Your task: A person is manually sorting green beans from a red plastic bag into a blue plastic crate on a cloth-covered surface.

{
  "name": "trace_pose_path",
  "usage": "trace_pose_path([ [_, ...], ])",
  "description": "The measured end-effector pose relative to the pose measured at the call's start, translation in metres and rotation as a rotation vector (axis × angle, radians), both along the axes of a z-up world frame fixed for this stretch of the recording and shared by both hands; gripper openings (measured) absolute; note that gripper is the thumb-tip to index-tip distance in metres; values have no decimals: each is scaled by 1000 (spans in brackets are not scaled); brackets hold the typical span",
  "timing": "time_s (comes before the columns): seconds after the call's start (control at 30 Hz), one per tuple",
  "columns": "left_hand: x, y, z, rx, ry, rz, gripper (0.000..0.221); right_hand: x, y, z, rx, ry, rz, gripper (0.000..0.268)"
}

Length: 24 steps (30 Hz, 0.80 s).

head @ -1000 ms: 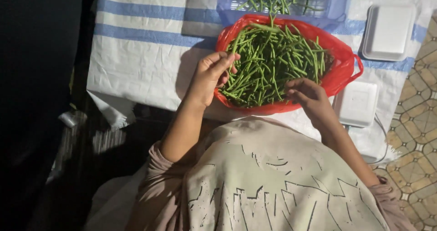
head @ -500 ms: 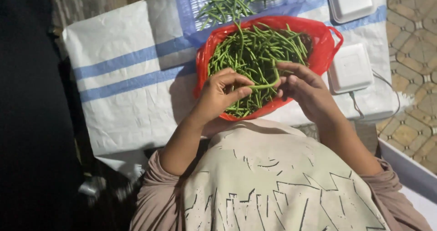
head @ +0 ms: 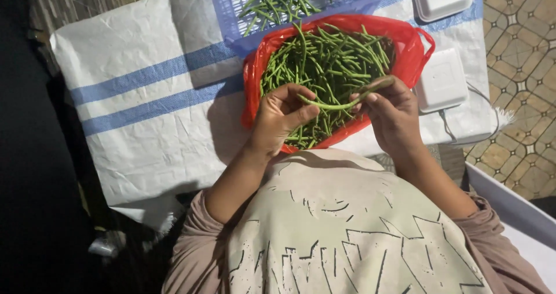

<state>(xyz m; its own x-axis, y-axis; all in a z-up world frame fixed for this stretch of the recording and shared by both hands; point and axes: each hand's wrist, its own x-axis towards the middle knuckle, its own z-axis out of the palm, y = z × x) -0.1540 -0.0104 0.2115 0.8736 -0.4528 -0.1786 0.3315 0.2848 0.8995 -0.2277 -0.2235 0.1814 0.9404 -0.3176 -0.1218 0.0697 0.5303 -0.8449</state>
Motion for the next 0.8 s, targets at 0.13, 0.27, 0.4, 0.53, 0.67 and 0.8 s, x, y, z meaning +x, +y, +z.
trace_pose_path([
  [0.13, 0, -13, -2, -15, 33, 43, 23, 5, -2, 3, -11, -4, 29, 16],
  [0.27, 4, -23, -17, 42, 102, 76, 27, 9, -7, 5, -90, 218, 77, 16],
  [0.4, 32, -20, -35, 209, 108, 194, 35, 4, -36, -7, -36, 433, 71, 26],
  [0.53, 93, -24, -1, 403, 136, 173, 19, -4, -60, 1, 31, 436, 50, 20],
  [0.67, 150, -27, -30, 391, 51, 317, 62, -11, -67, 3, 57, 455, 0, 18],
  [0.8, 145, -39, -64, 1047, -384, 179, 22, -21, -70, -11, 116, 447, 11, 16],
])
